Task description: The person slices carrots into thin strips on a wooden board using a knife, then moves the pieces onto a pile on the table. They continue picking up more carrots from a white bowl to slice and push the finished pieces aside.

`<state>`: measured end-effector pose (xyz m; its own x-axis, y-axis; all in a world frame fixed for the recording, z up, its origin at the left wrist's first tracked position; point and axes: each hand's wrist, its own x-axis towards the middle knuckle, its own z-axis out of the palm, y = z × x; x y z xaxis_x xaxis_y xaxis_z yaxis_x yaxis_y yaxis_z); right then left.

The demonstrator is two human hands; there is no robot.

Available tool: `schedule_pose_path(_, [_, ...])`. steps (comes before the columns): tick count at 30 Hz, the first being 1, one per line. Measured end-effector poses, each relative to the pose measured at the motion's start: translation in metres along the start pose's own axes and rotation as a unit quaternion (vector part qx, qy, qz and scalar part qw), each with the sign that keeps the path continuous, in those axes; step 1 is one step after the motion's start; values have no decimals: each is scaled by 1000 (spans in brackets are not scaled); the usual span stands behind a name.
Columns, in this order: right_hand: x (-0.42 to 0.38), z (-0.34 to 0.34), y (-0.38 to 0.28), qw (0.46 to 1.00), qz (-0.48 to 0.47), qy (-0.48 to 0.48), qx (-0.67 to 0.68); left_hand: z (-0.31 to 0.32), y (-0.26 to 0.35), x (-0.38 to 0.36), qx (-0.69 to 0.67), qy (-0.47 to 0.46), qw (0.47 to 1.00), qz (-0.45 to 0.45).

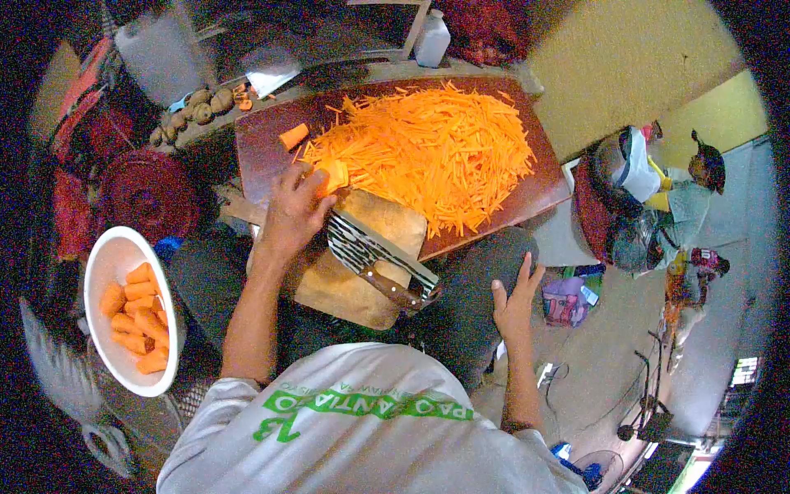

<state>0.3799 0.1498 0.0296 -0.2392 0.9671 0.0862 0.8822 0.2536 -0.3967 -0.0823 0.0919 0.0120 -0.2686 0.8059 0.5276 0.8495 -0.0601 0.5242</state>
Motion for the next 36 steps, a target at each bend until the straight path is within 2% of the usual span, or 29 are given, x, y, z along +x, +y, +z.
schedule_pose_path(4, [-37,-7,-19,998,-5,-50,-34,-13,10,1,17,-2,1000,20])
schedule_pose_path(6, [-51,-14,-28,994,10,-91,-52,-16,14,-4,15,-45,999,13])
schedule_pose_path(9, [-67,-8,-20,994,-24,-83,-62,-18,21,-15,7,-92,996,-8])
schedule_pose_path(12, [-73,-4,-12,998,-36,-48,-31,-20,30,-24,-10,-110,994,-26])
schedule_pose_path(14, [-75,-7,-10,996,-47,-63,-35,-29,45,-24,8,-114,993,-27])
schedule_pose_path(17, [-83,-11,-5,990,-85,-92,-63,-42,66,-27,-38,-99,993,-47])
schedule_pose_path(18, [-87,-11,-3,987,-101,-103,-75,-41,64,-30,-26,-75,997,-14])
schedule_pose_path(21, [-90,-13,-2,978,-128,-129,-105,-42,64,-44,-23,-72,997,-35])
schedule_pose_path(29, [-89,-13,-13,978,-104,-144,-107,-34,45,-54,-37,-96,993,-55])
schedule_pose_path(30, [-86,-16,-15,978,-104,-145,-106,-36,46,-51,-26,-85,996,-30])
schedule_pose_path(33, [-86,-28,-27,979,-59,-174,-84,-40,49,-53,-50,-41,997,-31])
schedule_pose_path(36, [-98,-29,-25,981,-72,-146,-107,-40,38,-57,-27,-61,998,-23])
